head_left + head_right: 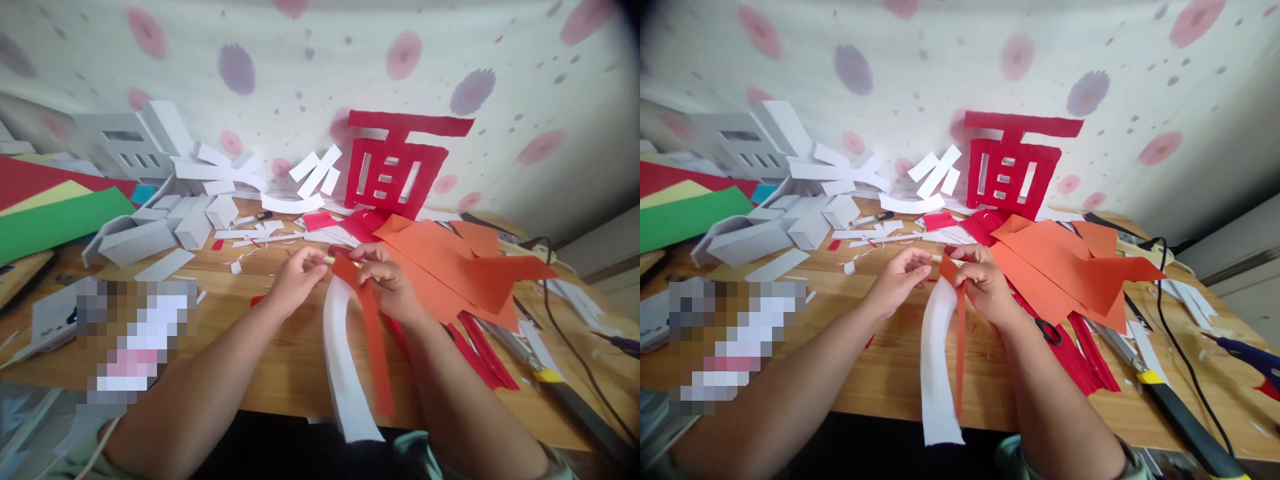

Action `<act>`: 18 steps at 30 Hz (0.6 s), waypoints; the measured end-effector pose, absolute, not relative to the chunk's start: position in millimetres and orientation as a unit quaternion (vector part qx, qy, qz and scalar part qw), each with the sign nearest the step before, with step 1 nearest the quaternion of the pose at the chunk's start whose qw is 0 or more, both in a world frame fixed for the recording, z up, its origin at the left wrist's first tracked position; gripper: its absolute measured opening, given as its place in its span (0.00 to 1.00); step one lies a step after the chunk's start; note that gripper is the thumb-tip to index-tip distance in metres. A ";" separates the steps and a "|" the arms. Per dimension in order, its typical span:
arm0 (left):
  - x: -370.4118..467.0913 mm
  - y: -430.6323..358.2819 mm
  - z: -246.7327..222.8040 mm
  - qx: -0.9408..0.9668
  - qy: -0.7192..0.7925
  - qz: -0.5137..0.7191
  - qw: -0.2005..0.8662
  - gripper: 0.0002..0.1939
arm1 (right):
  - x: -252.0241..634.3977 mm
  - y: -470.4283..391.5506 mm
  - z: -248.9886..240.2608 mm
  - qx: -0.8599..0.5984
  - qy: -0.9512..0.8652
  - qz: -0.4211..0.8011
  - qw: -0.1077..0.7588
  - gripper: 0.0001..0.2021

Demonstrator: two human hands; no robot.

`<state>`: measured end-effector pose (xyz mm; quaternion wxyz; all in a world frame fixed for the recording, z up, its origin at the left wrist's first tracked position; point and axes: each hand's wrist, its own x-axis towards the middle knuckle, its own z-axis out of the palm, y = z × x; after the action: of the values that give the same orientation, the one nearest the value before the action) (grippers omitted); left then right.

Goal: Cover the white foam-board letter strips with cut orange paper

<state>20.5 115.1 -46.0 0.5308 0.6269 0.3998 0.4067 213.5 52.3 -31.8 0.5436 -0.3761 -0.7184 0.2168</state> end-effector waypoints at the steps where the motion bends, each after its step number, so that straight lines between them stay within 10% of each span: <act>1: 20.4 112.7 -44.3 0.631 0.400 0.424 0.512 0.11 | 213.5 49.3 -28.0 -0.382 -0.733 0.175 0.535 0.11; 10: 22.9 106.8 -40.7 0.612 0.365 0.318 0.625 0.12 | 177.9 28.9 -14.8 -0.400 -0.856 0.074 0.320 0.14; 14: 17.6 104.1 -32.6 0.648 0.384 0.446 0.483 0.03 | 189.2 40.6 -24.0 -0.452 -0.795 0.100 0.391 0.20; 18: -10.8 68.8 -0.2 0.671 0.243 0.644 0.277 0.05 | 217.8 55.2 -31.6 -0.607 -0.672 0.148 0.396 0.05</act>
<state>-10.8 68.8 -0.2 0.2766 0.6708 0.2426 0.6440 217.8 55.2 -31.6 0.3962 -0.6074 -0.6725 0.1479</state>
